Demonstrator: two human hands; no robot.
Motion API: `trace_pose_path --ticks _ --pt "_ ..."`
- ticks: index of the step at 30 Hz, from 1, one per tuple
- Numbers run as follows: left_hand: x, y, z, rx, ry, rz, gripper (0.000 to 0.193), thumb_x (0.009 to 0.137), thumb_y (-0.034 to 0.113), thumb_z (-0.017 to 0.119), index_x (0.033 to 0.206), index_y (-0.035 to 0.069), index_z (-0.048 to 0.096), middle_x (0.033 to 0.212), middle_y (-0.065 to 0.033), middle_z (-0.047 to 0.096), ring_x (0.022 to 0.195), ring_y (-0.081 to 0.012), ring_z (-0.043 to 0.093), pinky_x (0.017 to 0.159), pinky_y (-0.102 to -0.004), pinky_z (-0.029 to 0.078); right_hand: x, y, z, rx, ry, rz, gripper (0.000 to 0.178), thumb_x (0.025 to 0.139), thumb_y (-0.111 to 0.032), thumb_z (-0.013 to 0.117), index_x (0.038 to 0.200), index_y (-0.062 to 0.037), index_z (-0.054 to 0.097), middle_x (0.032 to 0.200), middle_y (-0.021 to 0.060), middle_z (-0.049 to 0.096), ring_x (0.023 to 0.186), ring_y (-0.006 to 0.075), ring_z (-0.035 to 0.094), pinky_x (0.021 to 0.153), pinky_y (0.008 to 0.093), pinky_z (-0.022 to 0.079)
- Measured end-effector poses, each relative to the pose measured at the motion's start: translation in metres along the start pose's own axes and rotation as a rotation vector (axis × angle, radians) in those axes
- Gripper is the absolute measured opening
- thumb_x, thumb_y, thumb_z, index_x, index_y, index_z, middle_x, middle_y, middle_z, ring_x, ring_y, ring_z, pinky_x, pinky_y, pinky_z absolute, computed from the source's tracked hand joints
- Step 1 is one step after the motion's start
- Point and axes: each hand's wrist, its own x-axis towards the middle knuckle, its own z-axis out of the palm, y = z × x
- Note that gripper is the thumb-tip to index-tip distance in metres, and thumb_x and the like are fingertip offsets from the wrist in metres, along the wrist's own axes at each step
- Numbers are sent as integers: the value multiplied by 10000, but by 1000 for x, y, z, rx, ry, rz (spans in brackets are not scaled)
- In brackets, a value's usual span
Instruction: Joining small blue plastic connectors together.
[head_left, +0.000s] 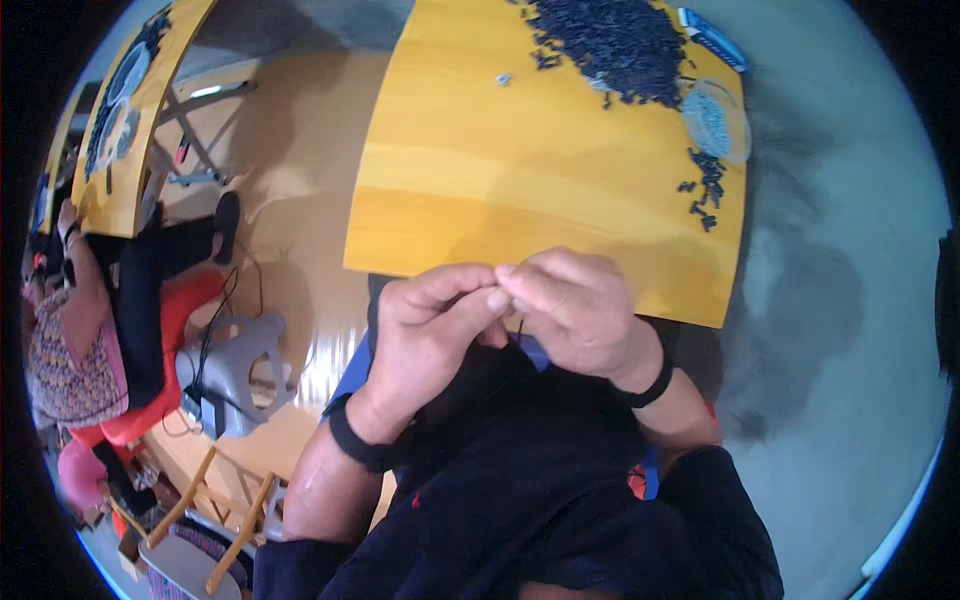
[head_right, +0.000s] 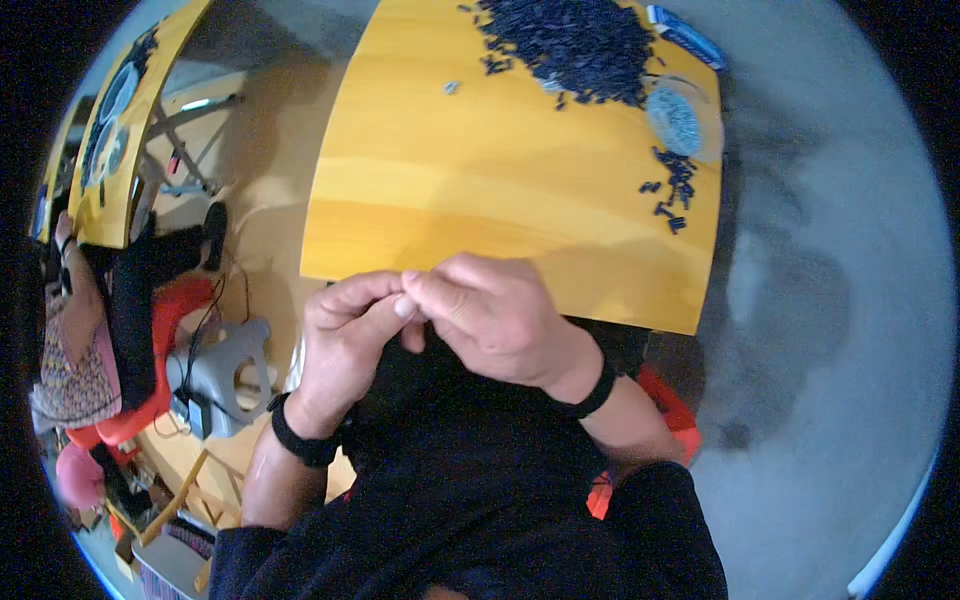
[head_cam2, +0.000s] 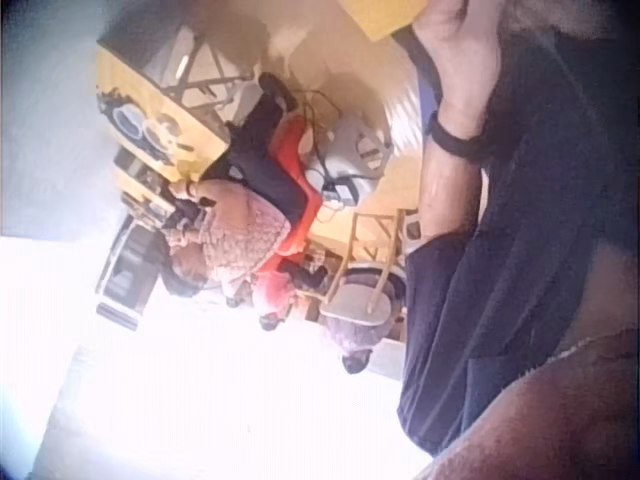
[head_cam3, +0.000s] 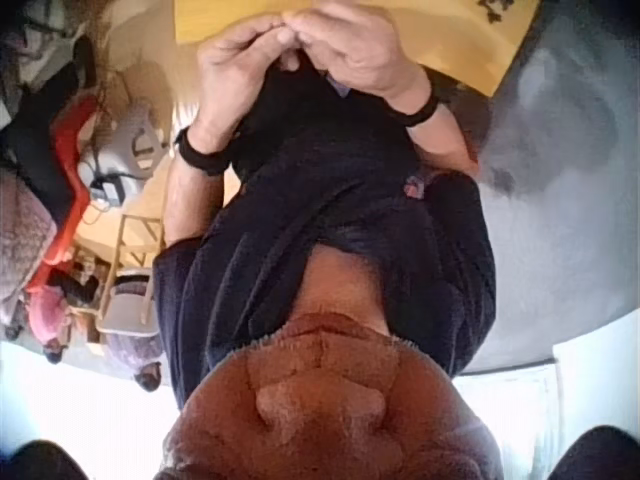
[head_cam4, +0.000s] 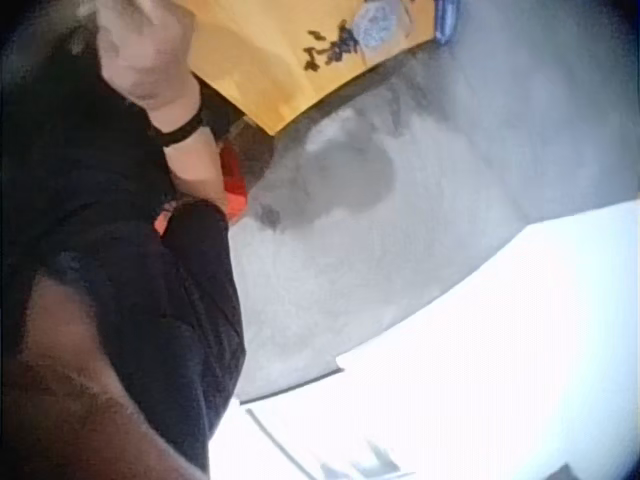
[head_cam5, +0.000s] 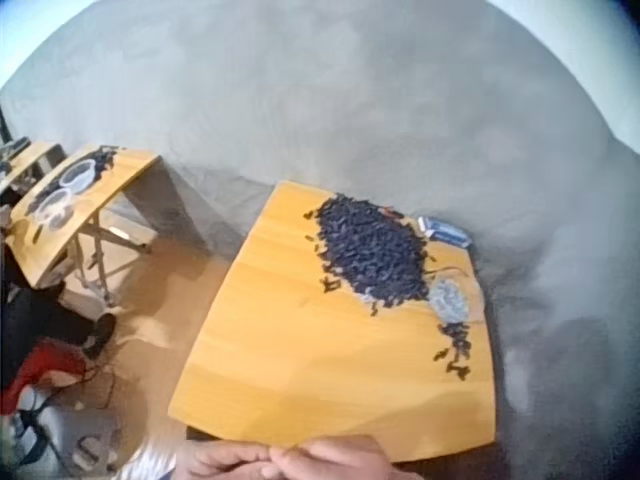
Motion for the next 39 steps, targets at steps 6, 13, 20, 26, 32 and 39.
trace_pose_path --ticks 6,13,20,26,32,39 --pt "-2 -2 -4 30 -50 -34 103 885 12 623 961 -33 676 788 -71 667 626 -120 610 583 -232 508 -5 -3 3 39 38 42 324 725 24 695 1040 -23 636 769 74 609 630 223 632 523 308 511" --pt "-3 1 -2 55 -54 -32 103 868 -6 632 959 -28 676 772 -81 671 650 -146 635 608 -255 529 -10 -5 6 22 91 48 313 725 17 703 1028 -33 643 776 72 608 633 227 633 509 314 512" --pt "-4 -6 -7 88 -35 0 110 870 -23 623 976 -25 657 812 -90 681 680 -149 651 645 -257 542 -2 20 -10 172 186 422 125 789 -31 671 905 -10 629 732 111 610 620 270 623 549 330 505" --pt "-2 -6 -7 79 -3 30 121 874 -18 623 991 -21 653 850 -113 689 705 -163 667 659 -268 549 14 148 -59 -465 210 718 224 825 -244 659 791 -25 622 717 166 640 679 341 636 611 412 494" --pt "-3 -6 -8 74 25 76 132 867 -21 633 997 -25 651 860 -128 691 709 -174 671 659 -276 557 32 173 -65 -755 81 882 317 802 -354 670 825 -39 647 774 184 660 755 358 648 681 465 504" --pt "-2 -9 -6 95 48 102 133 867 -24 631 1000 -32 642 855 -126 688 707 -172 668 655 -278 550 23 184 -62 -815 79 787 178 817 -246 646 824 -70 677 774 169 660 743 356 641 670 443 504"
